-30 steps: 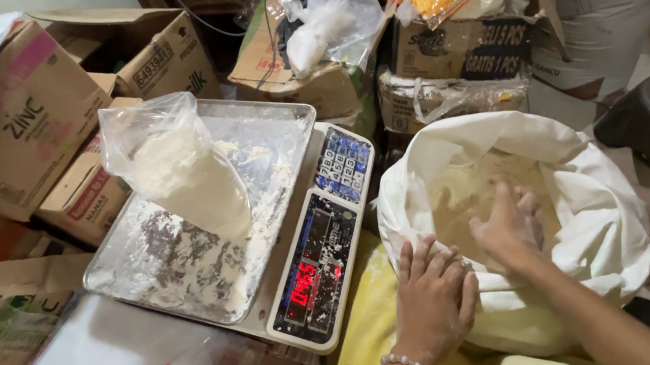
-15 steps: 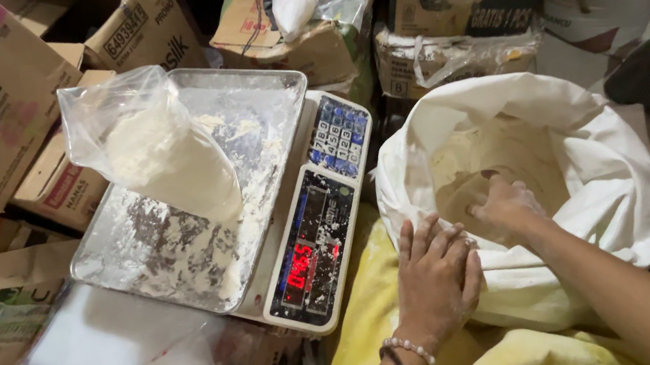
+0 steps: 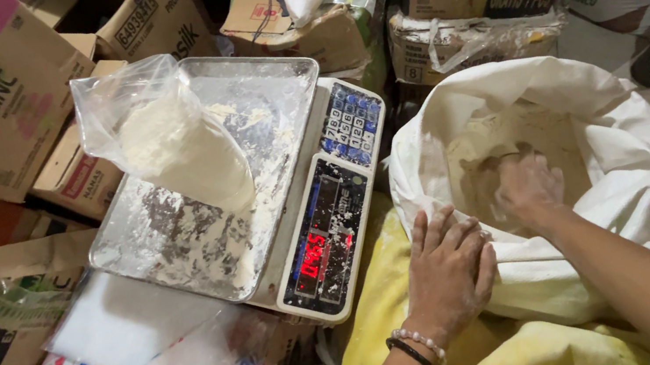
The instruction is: The person scoops white powder from a large sack into small plastic bags, places each bag on a digital scale to check the weight, adjusts the amount as needed, and ties the bags shut. The process is repeated for multiple bags.
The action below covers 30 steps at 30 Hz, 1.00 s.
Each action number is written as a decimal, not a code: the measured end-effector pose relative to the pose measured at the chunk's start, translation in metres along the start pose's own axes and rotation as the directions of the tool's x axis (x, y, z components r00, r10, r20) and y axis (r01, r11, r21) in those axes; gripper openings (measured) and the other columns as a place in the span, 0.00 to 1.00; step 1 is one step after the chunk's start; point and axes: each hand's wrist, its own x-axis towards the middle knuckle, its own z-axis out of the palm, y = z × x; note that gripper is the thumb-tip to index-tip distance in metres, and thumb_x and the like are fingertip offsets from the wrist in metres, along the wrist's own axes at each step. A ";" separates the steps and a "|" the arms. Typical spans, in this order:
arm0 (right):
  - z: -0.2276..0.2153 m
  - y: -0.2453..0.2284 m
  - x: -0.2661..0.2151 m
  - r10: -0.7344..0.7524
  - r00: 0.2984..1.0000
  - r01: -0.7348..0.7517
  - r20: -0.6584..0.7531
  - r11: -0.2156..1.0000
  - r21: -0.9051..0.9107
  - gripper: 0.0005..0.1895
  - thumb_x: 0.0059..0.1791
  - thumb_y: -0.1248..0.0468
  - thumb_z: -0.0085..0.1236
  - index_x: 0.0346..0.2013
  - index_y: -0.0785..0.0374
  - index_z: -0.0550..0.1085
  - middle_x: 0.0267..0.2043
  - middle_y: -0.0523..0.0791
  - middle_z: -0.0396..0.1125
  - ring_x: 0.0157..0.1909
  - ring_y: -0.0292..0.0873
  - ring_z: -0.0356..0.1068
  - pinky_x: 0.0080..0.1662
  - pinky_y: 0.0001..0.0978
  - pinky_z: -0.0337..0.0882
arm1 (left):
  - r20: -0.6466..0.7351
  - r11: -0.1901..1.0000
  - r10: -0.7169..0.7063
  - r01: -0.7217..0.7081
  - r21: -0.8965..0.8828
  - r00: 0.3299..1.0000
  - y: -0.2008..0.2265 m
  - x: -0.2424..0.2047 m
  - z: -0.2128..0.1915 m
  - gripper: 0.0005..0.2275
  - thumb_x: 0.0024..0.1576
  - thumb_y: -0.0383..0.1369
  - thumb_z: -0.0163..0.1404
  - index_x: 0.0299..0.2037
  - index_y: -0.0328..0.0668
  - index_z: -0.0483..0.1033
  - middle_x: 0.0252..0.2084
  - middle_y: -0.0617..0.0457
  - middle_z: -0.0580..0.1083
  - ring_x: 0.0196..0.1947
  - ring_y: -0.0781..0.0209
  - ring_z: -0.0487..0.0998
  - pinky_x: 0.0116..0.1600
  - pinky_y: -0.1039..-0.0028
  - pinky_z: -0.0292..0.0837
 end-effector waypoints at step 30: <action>-0.007 0.030 0.009 0.267 0.960 -0.279 0.084 0.939 0.201 0.36 0.46 0.42 0.56 0.67 0.46 0.65 0.68 0.62 0.54 0.64 0.67 0.63 0.61 0.58 0.66 | 0.216 0.978 0.032 -0.076 0.196 0.976 -0.010 0.050 0.022 0.13 0.60 0.38 0.47 0.27 0.43 0.80 0.29 0.45 0.78 0.39 0.49 0.78 0.70 0.53 0.58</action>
